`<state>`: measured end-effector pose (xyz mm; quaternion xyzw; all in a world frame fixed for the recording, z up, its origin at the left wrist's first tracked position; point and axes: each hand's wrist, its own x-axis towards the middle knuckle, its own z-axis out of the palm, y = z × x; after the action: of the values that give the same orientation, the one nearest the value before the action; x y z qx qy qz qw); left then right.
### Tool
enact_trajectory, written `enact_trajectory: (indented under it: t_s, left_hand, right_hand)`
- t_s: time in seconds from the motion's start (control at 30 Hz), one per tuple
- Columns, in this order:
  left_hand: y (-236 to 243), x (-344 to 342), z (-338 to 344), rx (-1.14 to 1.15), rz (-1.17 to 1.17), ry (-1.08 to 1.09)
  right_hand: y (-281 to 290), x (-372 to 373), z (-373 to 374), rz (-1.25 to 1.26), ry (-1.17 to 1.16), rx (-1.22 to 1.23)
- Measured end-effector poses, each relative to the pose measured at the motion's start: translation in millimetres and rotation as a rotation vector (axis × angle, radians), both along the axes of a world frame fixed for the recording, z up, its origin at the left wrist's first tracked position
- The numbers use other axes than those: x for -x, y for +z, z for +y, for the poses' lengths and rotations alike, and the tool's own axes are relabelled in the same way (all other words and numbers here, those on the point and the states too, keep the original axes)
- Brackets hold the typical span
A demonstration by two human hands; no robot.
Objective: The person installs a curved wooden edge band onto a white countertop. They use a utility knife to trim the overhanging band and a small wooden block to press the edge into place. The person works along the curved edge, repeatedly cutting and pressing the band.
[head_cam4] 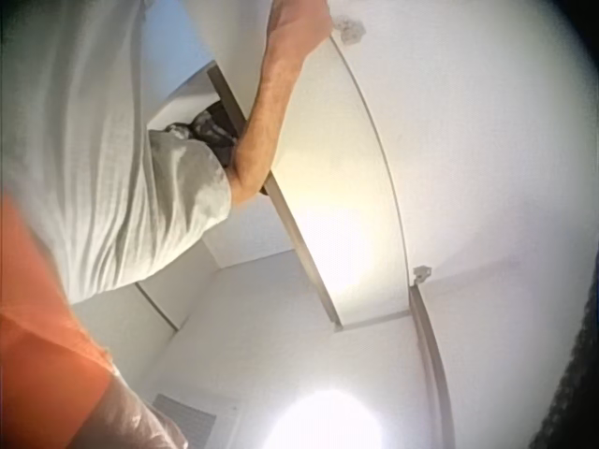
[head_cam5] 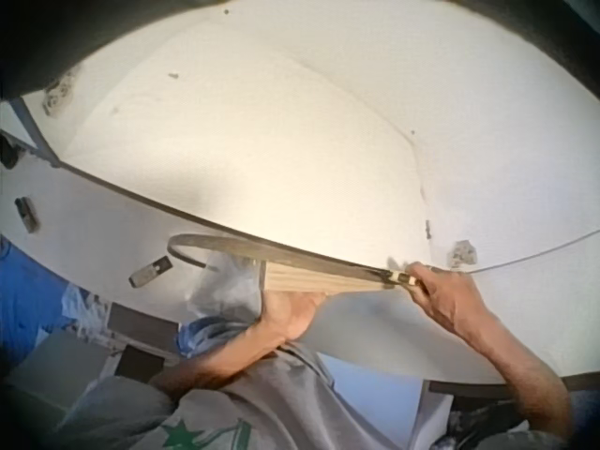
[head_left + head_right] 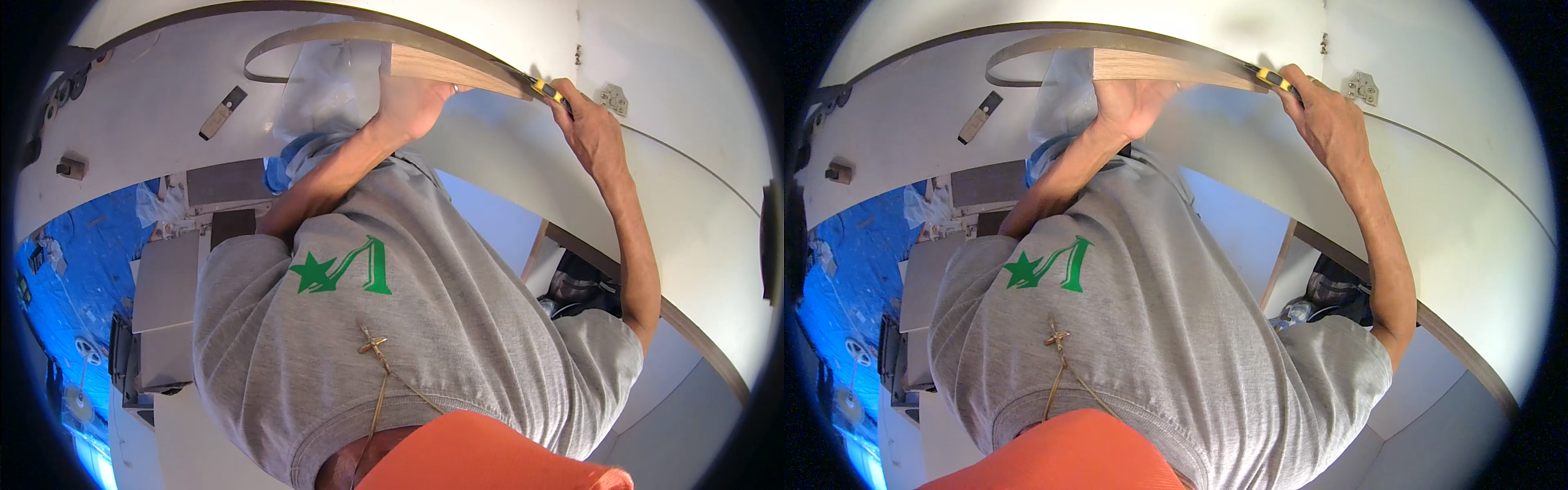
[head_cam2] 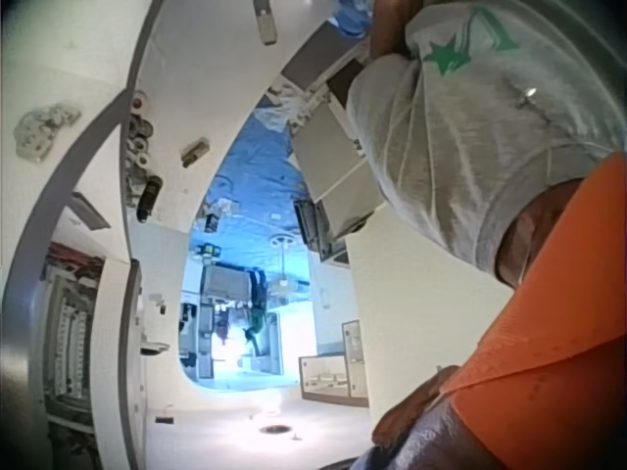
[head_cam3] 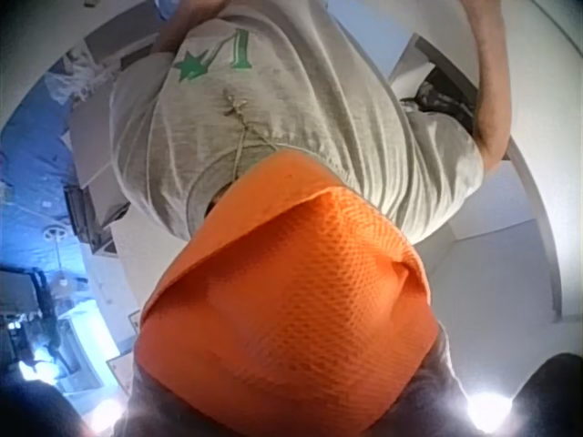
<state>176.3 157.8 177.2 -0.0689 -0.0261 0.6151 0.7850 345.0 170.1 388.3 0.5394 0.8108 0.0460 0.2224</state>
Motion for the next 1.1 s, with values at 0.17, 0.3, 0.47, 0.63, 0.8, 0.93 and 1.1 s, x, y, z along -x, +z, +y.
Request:
enact_trajectory:
  t_s: [0.17,0.3,0.47,0.63,0.8,0.93,1.1]
  left_hand:
    - [15.8,1.8,0.1,0.010,0.366,0.088]
    - [23.3,6.3,-0.5,0.011,0.069,0.002]
    - [22.3,-10.1,-5.2,-0.099,0.234,0.034]
    - [13.5,-37.4,-0.2,-0.349,0.680,0.043]
    - [8.3,-68.2,6.7,-0.168,0.018,-0.180]
    - [17.5,-95.6,5.7,-0.253,0.252,-0.139]
    - [29.5,-117.5,7.1,-0.096,0.240,-0.116]
  right_hand:
    - [6.8,-0.1,-3.6,0.039,-0.053,0.046]
    - [28.6,0.2,-12.6,0.109,-0.074,0.075]
    - [58.4,-23.9,-38.2,0.347,-0.293,-0.127]
    - [60.3,-57.5,-43.2,0.806,-0.463,-0.242]
    - [41.2,-72.9,-61.8,1.339,-0.387,-0.335]
    - [-5.0,-79.9,-99.1,1.561,-0.483,-0.416]
    - [-56.8,-73.9,-148.8,1.813,-0.717,-0.412]
